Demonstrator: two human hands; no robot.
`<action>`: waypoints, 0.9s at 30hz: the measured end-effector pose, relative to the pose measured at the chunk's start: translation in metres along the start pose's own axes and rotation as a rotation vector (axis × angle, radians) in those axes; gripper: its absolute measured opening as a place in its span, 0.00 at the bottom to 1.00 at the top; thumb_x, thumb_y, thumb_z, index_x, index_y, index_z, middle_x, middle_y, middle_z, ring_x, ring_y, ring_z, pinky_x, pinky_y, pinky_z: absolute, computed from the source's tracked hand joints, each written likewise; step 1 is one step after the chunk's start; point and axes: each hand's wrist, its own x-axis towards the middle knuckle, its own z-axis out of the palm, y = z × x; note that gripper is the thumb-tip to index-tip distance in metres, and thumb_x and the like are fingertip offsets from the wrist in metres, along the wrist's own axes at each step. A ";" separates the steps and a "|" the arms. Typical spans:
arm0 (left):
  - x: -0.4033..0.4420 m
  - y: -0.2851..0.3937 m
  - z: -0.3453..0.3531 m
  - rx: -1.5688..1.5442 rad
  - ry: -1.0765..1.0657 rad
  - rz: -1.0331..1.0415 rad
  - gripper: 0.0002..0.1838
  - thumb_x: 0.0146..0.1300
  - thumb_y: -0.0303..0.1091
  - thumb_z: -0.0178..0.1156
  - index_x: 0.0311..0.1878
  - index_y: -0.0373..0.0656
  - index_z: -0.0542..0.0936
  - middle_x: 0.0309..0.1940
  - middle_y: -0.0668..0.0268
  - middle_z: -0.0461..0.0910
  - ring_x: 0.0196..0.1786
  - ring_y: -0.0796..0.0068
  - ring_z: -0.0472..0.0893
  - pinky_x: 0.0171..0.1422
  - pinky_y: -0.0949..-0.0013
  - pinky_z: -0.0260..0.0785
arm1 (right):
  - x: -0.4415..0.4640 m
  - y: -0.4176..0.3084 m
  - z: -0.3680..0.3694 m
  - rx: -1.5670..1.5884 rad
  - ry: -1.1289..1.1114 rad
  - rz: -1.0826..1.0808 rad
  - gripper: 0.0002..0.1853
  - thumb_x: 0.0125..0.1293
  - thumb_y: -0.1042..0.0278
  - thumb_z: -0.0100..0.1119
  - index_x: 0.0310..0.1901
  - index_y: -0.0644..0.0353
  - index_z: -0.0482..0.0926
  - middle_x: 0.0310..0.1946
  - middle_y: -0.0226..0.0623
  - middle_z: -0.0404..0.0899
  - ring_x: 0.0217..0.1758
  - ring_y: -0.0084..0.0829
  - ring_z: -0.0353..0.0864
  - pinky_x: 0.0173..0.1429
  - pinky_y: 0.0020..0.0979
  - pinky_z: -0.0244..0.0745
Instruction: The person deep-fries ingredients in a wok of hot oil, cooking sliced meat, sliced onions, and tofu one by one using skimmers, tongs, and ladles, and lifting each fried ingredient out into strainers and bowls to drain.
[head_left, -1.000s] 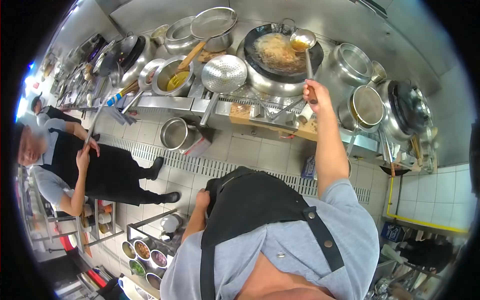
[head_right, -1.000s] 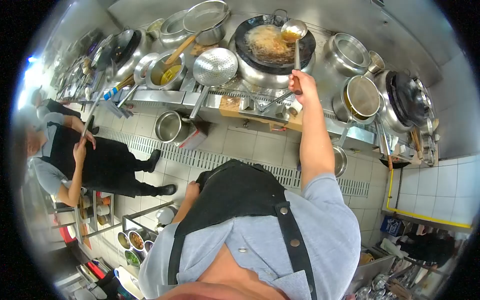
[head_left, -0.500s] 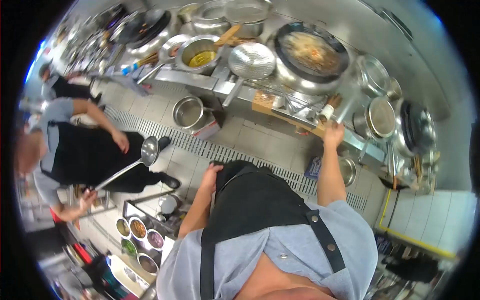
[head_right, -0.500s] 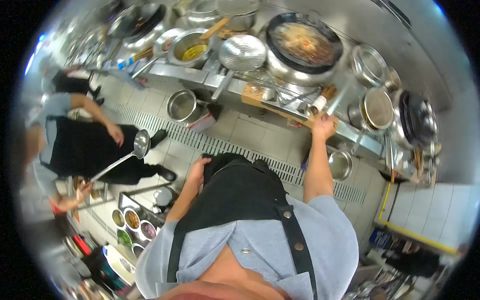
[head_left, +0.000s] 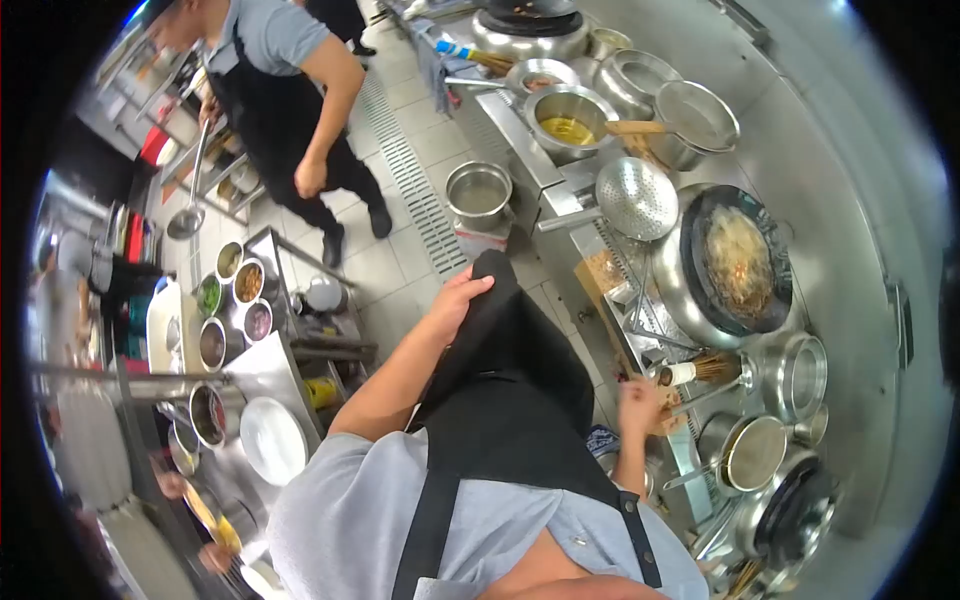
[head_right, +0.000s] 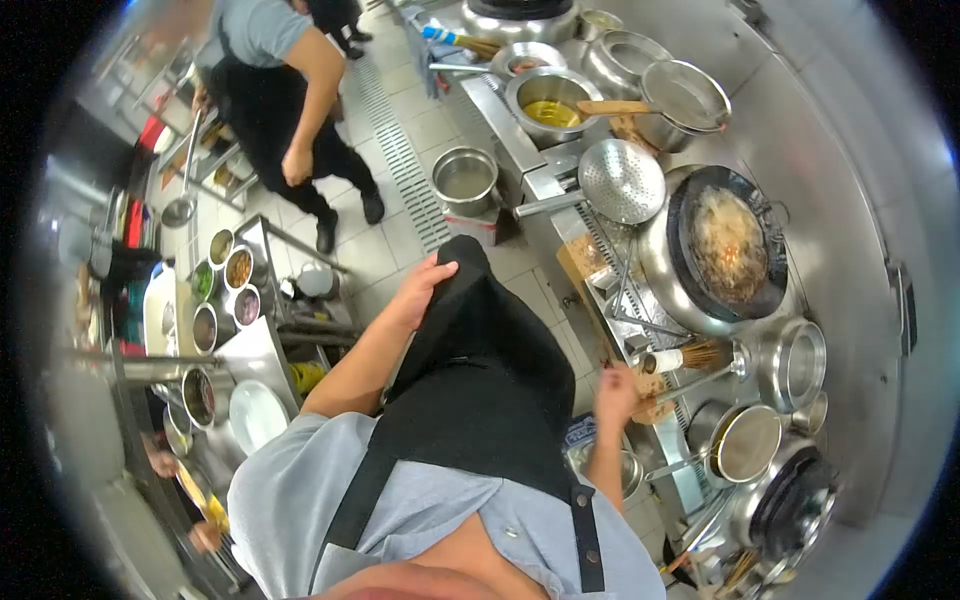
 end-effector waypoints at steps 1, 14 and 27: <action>-0.011 -0.003 0.007 0.050 -0.048 -0.061 0.18 0.72 0.34 0.61 0.63 0.40 0.78 0.50 0.63 0.85 0.51 0.77 0.83 0.57 0.70 0.77 | -0.008 -0.042 0.011 0.106 -0.356 -0.020 0.17 0.66 0.61 0.68 0.49 0.65 0.85 0.43 0.44 0.88 0.43 0.30 0.86 0.49 0.31 0.79; -0.112 -0.060 0.036 1.299 -0.258 0.027 0.39 0.66 0.72 0.53 0.51 0.39 0.84 0.45 0.45 0.84 0.52 0.42 0.82 0.57 0.49 0.72 | -0.039 -0.185 0.107 -0.102 -1.340 -0.848 0.24 0.69 0.53 0.64 0.58 0.62 0.81 0.53 0.48 0.84 0.56 0.38 0.83 0.61 0.39 0.75; -0.245 -0.059 -0.023 1.177 0.285 0.194 0.29 0.76 0.58 0.47 0.46 0.40 0.85 0.40 0.46 0.84 0.47 0.43 0.82 0.55 0.50 0.73 | -0.150 -0.224 0.146 -0.207 -1.496 -0.986 0.24 0.70 0.51 0.62 0.58 0.62 0.81 0.55 0.49 0.83 0.58 0.40 0.81 0.62 0.40 0.74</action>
